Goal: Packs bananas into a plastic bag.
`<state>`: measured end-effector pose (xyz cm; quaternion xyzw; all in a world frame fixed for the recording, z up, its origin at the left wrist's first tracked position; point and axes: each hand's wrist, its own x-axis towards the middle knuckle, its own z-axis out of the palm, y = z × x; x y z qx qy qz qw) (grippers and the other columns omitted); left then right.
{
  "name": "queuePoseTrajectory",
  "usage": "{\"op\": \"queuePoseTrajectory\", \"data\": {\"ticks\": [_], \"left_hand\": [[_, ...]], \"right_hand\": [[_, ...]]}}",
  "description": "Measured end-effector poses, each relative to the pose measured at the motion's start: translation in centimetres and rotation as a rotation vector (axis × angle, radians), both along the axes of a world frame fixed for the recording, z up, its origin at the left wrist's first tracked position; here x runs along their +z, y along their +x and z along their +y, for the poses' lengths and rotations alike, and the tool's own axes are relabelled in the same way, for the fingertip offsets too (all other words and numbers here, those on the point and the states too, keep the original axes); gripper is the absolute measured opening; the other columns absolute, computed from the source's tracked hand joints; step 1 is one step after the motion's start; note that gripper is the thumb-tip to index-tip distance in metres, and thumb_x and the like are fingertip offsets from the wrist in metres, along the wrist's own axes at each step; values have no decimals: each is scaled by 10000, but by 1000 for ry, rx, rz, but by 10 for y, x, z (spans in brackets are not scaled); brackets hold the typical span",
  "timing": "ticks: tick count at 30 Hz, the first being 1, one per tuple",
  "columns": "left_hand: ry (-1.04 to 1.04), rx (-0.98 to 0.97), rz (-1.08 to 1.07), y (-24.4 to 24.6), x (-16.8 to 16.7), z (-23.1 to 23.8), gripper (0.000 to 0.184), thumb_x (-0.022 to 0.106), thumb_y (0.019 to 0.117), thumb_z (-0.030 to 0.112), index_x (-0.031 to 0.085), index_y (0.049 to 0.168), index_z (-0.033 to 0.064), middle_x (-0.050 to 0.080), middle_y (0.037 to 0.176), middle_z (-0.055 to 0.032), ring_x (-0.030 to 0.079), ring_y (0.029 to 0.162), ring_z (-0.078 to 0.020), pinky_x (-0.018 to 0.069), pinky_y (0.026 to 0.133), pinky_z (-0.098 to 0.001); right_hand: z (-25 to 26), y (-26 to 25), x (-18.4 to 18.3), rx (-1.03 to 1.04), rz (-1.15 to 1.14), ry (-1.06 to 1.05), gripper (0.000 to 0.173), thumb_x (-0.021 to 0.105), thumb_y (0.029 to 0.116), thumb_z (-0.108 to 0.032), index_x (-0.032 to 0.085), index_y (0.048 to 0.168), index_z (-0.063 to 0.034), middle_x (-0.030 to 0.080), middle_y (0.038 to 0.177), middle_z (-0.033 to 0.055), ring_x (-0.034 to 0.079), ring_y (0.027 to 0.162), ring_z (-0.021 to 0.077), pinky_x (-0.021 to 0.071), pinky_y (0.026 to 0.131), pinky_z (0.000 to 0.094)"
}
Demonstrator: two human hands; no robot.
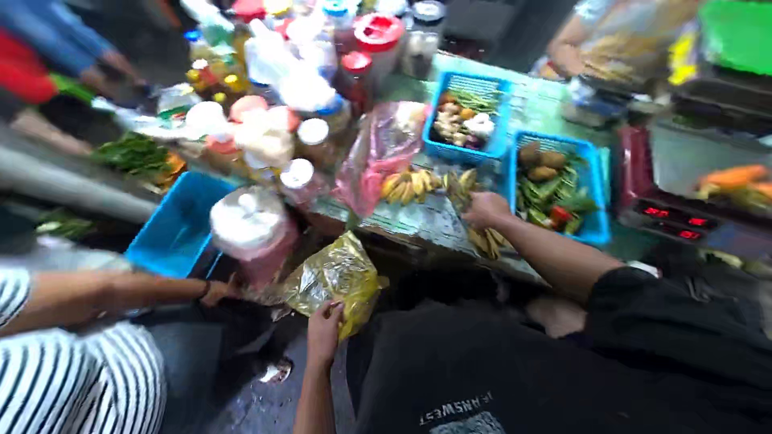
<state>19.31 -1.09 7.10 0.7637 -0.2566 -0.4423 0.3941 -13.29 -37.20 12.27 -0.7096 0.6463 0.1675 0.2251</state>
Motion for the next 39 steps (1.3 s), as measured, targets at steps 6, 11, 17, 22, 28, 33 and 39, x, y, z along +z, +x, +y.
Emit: {"op": "queuePoseTrajectory", "data": {"ticks": [6,11,17,22,28,33,39], "left_hand": [[-14,-80,181,8,19,-50,191,588,1024,119,675,1144,-3,696,835,-56,566,588,-73,451,514,-230],[-87,-410,342,-23,67,-124,315,547,1048,234,612,1286,37,690,967,-63,544,611,-75,433,505,-233],[-439,-567,259,-15,147,-167,286,683,930,67,686,1208,0,726,1044,-97,690,883,-154,593,760,-321],[-489,-373,138,58,184,-191,168,571,1039,147,688,1047,27,711,852,-55,679,744,-135,597,697,-334],[-460,-541,261,45,230,-204,214,500,1082,232,667,1095,100,681,832,-12,537,563,-63,462,502,-220],[-590,-665,59,35,286,-211,216,471,1080,184,647,1115,64,700,908,-34,619,713,-92,514,623,-268],[-665,-1095,-747,15,299,-174,193,522,1069,205,650,1173,104,701,858,-109,693,731,-277,577,672,-533]], "right_hand": [[25,-33,60,-272,-524,-172,387,807,786,-382,697,915,-34,686,839,177,678,798,366,530,730,650],[85,-17,179,-416,-1130,-627,348,749,809,-276,695,1053,-34,688,911,61,647,816,125,561,768,378],[178,46,194,-542,-1919,-491,441,777,880,-320,600,1251,-163,723,1055,4,701,949,111,612,847,354],[210,42,174,-488,-1514,-683,422,760,869,-150,600,1257,-101,717,1041,11,702,934,104,623,827,336],[262,47,202,-62,-930,-768,628,757,875,-428,547,1328,-46,709,1053,-4,678,960,-2,608,862,268],[250,95,173,117,-872,-402,728,734,923,-365,417,1539,-140,707,1170,94,689,1072,167,567,975,420],[220,132,140,163,-770,-194,874,734,915,-347,247,1627,-205,703,1107,178,695,1018,326,543,924,576]]}}
